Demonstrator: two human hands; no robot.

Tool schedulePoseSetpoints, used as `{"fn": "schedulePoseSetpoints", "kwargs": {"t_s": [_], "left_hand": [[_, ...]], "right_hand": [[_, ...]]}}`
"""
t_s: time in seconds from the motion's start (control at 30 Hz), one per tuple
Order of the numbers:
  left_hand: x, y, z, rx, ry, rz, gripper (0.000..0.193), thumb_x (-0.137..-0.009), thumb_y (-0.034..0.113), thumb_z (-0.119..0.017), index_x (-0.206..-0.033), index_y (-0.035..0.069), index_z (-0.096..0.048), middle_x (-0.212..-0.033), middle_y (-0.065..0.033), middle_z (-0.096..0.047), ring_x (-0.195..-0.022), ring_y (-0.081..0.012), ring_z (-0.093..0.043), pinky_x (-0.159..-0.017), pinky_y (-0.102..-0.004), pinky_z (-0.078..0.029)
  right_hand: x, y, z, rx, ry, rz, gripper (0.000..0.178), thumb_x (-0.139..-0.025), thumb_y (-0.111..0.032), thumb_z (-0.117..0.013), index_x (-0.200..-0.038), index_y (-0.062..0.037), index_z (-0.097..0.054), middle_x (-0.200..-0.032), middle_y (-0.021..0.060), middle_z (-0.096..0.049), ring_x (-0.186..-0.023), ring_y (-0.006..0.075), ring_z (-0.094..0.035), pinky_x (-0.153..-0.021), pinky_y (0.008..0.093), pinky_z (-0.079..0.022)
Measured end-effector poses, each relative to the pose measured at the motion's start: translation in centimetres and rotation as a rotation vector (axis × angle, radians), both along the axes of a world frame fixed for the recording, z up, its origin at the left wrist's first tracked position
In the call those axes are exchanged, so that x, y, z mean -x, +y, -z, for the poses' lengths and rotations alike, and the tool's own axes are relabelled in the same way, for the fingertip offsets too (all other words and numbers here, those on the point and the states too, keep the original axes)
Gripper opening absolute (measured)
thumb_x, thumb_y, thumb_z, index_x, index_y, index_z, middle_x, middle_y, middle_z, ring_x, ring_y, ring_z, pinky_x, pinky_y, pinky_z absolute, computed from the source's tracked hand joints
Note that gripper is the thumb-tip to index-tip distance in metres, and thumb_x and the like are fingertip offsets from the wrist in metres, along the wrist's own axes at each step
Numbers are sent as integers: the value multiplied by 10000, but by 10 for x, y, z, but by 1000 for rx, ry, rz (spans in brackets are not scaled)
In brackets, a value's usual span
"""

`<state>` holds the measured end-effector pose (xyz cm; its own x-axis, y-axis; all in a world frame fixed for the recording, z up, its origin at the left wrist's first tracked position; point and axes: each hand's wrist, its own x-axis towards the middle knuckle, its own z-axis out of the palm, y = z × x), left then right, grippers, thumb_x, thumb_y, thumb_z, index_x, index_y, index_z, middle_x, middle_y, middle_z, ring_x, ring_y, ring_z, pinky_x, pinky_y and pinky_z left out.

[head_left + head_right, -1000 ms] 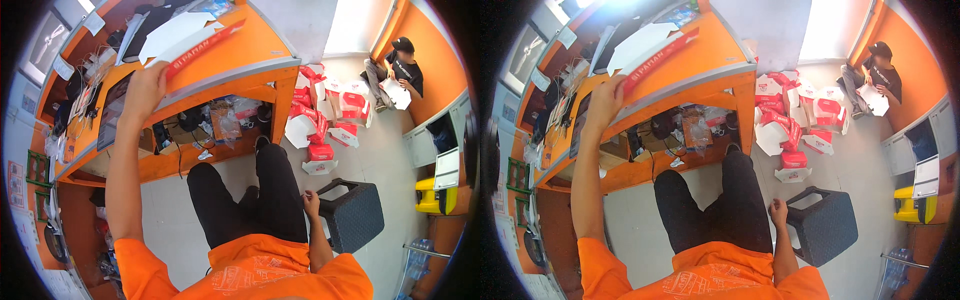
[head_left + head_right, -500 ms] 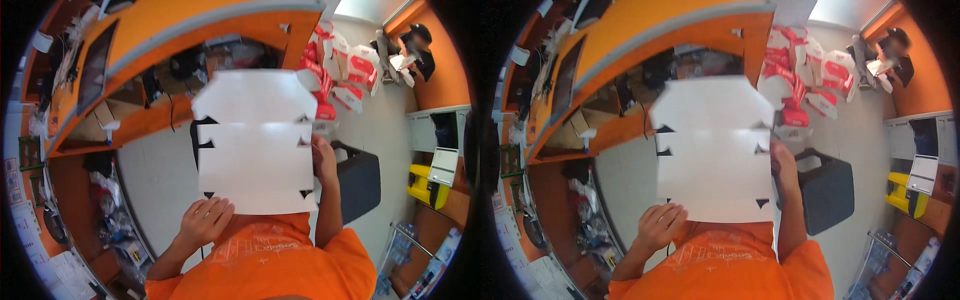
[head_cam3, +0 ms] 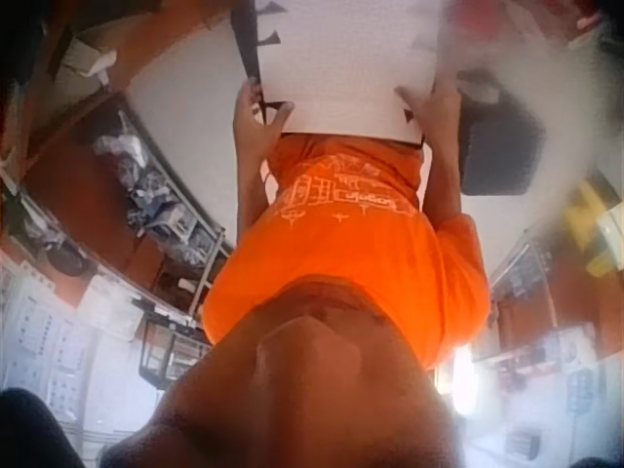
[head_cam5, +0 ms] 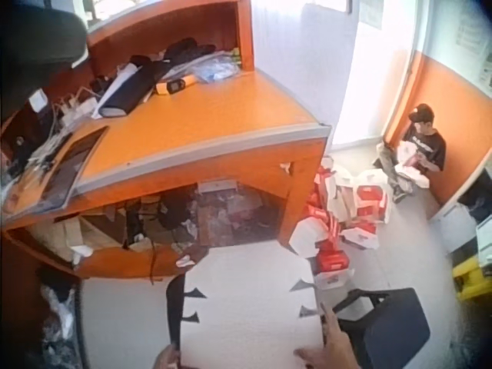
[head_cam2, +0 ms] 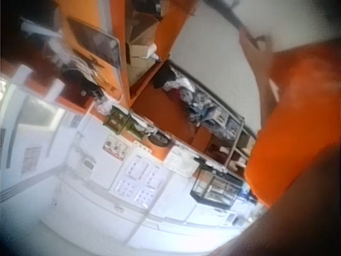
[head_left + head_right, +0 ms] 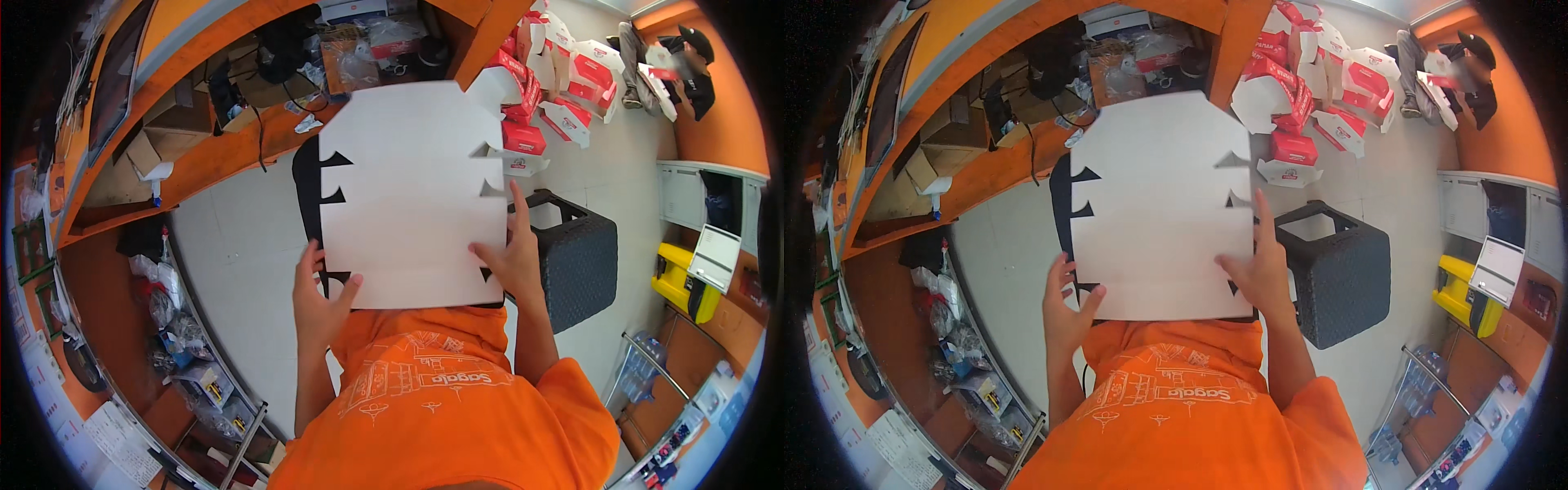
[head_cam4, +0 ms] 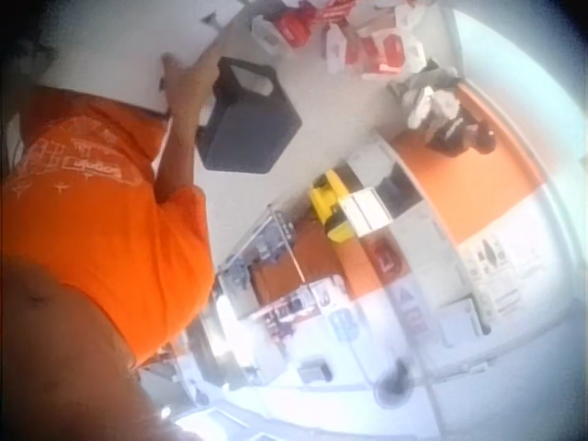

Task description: The person folds flat red and white cardboard pieces into small boxes by hand. They repeatedly pick up a flat piece, fold the sides and flaps to form a box, and place the finished box on a growing pile on the floor.

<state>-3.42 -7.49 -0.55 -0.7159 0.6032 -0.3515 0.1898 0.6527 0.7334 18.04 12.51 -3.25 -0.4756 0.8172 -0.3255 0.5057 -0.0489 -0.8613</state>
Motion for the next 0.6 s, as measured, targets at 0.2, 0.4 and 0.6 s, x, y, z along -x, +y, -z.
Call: {"fn": "schedulePoseSetpoints", "kwargs": {"t_s": [0.2, 0.4, 0.6], "left_hand": [[-6, 18, 33, -32, 172, -185, 626, -765, 75, -769, -1316, -16, -487, -1175, -152, -581, -914, -214, -637, -651, -321, -551], [-37, 23, 59, -75, 452, 46, 506, -802, -53, -594, -1299, -26, -505, -1291, -221, -489, -1065, -336, -580, -861, -383, -522], [-49, 33, 51, 204, 650, 641, 764, -914, 438, -563, -1381, -131, -359, -1476, -350, -268, -1408, -506, -209, -1131, -578, -210]], "right_hand": [[41, -4, 22, -638, -144, -43, 493, -772, 15, -680, -1239, 37, -526, -1090, 219, -632, -912, 372, -628, -790, 403, -522], [53, -37, 32, -896, -283, -401, 482, -851, -108, -593, -1286, 82, -510, -1349, 234, -511, -1275, 368, -467, -1037, 456, -380], [47, -44, 26, -778, -441, -550, 706, -863, -391, -598, -1368, 77, -441, -1506, 243, -334, -1440, 350, -264, -1147, 569, -170]]}}
